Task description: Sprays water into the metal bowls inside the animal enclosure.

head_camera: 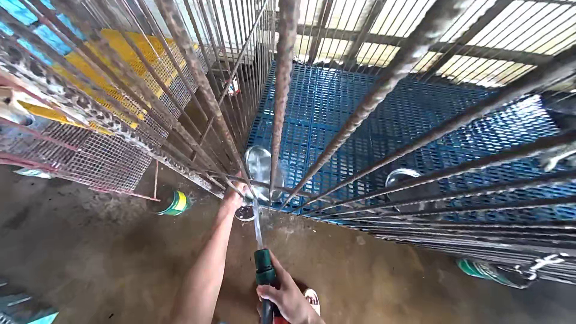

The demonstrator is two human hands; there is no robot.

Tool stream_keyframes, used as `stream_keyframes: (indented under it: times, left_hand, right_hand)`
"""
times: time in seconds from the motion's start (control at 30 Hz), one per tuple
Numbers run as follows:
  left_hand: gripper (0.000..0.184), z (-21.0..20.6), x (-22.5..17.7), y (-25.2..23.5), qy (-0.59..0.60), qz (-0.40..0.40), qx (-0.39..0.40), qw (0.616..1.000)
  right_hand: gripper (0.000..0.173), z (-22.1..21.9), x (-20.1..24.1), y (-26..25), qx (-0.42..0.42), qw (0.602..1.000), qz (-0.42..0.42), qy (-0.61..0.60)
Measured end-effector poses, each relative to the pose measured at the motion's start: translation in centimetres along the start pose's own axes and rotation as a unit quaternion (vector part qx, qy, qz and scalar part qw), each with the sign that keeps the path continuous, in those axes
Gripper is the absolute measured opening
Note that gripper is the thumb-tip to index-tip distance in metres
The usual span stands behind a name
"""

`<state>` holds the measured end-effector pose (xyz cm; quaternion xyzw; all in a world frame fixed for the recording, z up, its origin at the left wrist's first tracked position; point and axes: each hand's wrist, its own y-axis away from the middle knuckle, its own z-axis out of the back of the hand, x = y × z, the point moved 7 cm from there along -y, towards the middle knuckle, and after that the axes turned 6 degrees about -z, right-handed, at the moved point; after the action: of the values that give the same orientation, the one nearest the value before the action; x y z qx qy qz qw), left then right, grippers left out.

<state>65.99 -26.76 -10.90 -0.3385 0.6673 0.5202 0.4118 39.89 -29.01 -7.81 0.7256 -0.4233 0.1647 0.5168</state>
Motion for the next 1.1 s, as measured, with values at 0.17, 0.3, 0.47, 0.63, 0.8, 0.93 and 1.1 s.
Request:
stream_keyframes:
  times: [0.17,0.3,0.47,0.63,0.8,0.93,1.1]
  left_hand:
    - [0.026,-0.1,-1.3,1.6,-0.030,-0.033,-0.046,0.998]
    - [0.038,0.3,-0.4,0.0,-0.069,-0.070,0.006,0.995]
    - [0.032,0.1,-0.5,0.0,-0.090,-0.079,0.067,0.991]
    - [0.023,0.0,-0.1,0.0,-0.071,-0.061,0.087,0.992]
    - [0.023,-0.1,-0.5,0.5,-0.090,-0.033,0.098,0.991]
    - [0.026,-0.1,-0.3,0.4,-0.079,-0.031,0.091,0.992]
    - [0.023,0.3,0.6,-0.2,-0.048,-0.029,0.082,0.995]
  right_hand:
    - [0.093,-0.6,0.0,0.1,0.006,1.000,0.000,-0.009]
    - [0.093,-0.6,-0.3,-0.1,-0.035,0.999,-0.007,-0.031]
    - [0.092,-0.9,0.4,-0.4,-0.037,0.999,-0.006,-0.015]
    - [0.091,-0.2,0.7,-0.5,-0.027,0.999,-0.019,-0.024]
    - [0.091,-0.4,0.5,-0.4,0.005,0.999,-0.021,-0.043]
    - [0.090,-0.4,0.6,-0.4,0.000,0.999,-0.019,-0.045]
    - [0.090,-0.5,0.7,-0.5,-0.010,0.998,-0.032,-0.059]
